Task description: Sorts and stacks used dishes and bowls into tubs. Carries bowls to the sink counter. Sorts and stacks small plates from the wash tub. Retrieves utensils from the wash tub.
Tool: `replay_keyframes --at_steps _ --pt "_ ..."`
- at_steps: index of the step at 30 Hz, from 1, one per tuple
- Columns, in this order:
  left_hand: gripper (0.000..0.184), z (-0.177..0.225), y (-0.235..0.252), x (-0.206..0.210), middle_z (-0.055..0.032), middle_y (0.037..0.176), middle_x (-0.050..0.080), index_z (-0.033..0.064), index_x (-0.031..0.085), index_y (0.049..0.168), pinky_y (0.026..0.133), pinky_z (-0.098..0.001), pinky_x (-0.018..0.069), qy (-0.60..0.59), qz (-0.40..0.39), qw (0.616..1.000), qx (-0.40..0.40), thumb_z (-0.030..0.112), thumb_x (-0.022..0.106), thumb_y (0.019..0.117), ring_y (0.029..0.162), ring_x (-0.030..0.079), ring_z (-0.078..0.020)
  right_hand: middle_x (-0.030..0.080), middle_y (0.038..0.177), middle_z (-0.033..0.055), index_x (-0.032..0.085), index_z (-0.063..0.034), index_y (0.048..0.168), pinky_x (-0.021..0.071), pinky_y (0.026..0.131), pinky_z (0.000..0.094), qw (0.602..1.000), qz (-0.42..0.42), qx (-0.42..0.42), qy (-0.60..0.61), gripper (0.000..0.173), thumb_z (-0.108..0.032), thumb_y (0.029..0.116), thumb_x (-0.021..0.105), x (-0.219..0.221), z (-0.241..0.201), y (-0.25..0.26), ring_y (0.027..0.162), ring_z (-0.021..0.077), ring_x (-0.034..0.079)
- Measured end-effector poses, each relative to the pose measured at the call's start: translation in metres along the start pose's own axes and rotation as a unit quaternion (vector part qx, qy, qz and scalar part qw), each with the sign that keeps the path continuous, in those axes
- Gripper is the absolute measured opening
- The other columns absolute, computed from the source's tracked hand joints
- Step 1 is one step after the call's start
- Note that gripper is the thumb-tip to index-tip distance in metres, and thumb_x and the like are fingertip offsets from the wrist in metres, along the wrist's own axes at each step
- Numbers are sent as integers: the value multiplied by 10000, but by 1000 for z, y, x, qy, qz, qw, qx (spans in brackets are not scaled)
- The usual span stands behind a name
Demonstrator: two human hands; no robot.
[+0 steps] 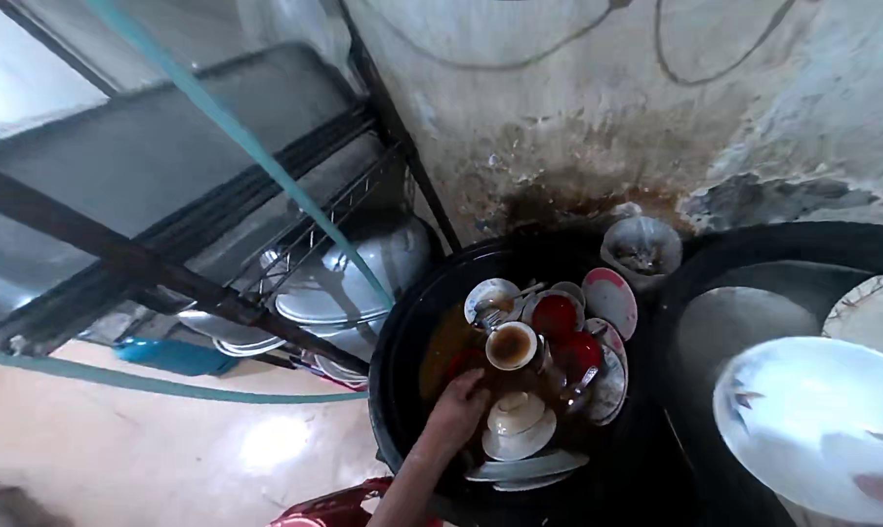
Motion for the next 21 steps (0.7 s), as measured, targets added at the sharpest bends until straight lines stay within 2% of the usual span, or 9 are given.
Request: replay_keyframes --at_steps 3,5,8,11,13,15,16,18,21 --pt "445 2 -14 28 -162 1541 493 66 586 1435 1198 -458 371 63 -88 991 79 250 591 1031 1434 468 -278 619 1133 65 244 -79 1524 617 548 358 992 8 -35 -122 765 115 834 511 51 2 9 773 146 707" --pt "472 11 -18 50 -151 1588 437 83 564 1463 1216 -460 341 107 -137 981 91 279 583 1034 1477 409 -286 564 1319 125 225 -53 1586 615 598 331 966 -13 -123 -226 823 82 835 534 87 6 6 874 109 697" --pt "481 24 -11 72 -154 1612 400 76 524 1494 1224 -474 324 187 -149 964 117 256 552 1049 1502 368 -305 497 1500 212 371 -15 1550 535 978 413 898 -59 -269 -343 739 -31 824 509 116 21 10 1267 197 587" --pt "424 33 12 79 -134 1572 463 90 570 1454 1210 -486 346 214 -116 958 154 208 524 1049 1475 410 -303 491 1512 220 413 8 1525 478 1074 430 876 -50 -323 -354 704 -61 828 485 120 31 17 1357 234 528" --pt "391 40 32 75 -136 1538 499 93 601 1419 1179 -522 383 237 -90 953 164 189 524 1048 1435 455 -327 511 1474 170 321 -2 1563 553 931 287 930 -8 -252 -268 765 17 822 514 114 29 16 1210 89 598" --pt "421 55 52 68 -137 1570 462 71 556 1460 1187 -508 373 255 -79 949 168 170 532 1051 1455 431 -323 578 1269 108 244 -55 1565 613 597 320 975 54 -163 -144 819 88 808 522 100 29 20 886 107 693" --pt "420 63 63 68 -142 1567 463 59 554 1455 1183 -500 381 255 -66 946 188 144 541 1044 1447 442 -323 604 1182 69 235 -86 1540 612 531 339 985 70 -131 -90 805 96 806 512 93 29 21 798 122 704" --pt "437 83 88 71 -153 1557 475 57 550 1458 1152 -509 425 233 -39 943 234 75 556 1022 1408 491 -335 634 1076 66 245 -98 1484 597 476 379 992 93 -84 -13 700 106 860 485 80 31 20 702 177 703" --pt "520 104 138 85 -141 1602 416 100 511 1503 1155 -539 420 243 -28 936 253 29 575 992 1439 453 -343 627 1092 63 205 -84 1498 619 511 383 993 110 -50 -3 669 74 912 488 67 36 6 736 173 718"
Point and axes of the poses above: each hand's wrist, its own y-axis towards the middle knuckle, its own x-axis out of the palm, z = x × y, the point moved 2 cm from there along y, towards the middle knuckle
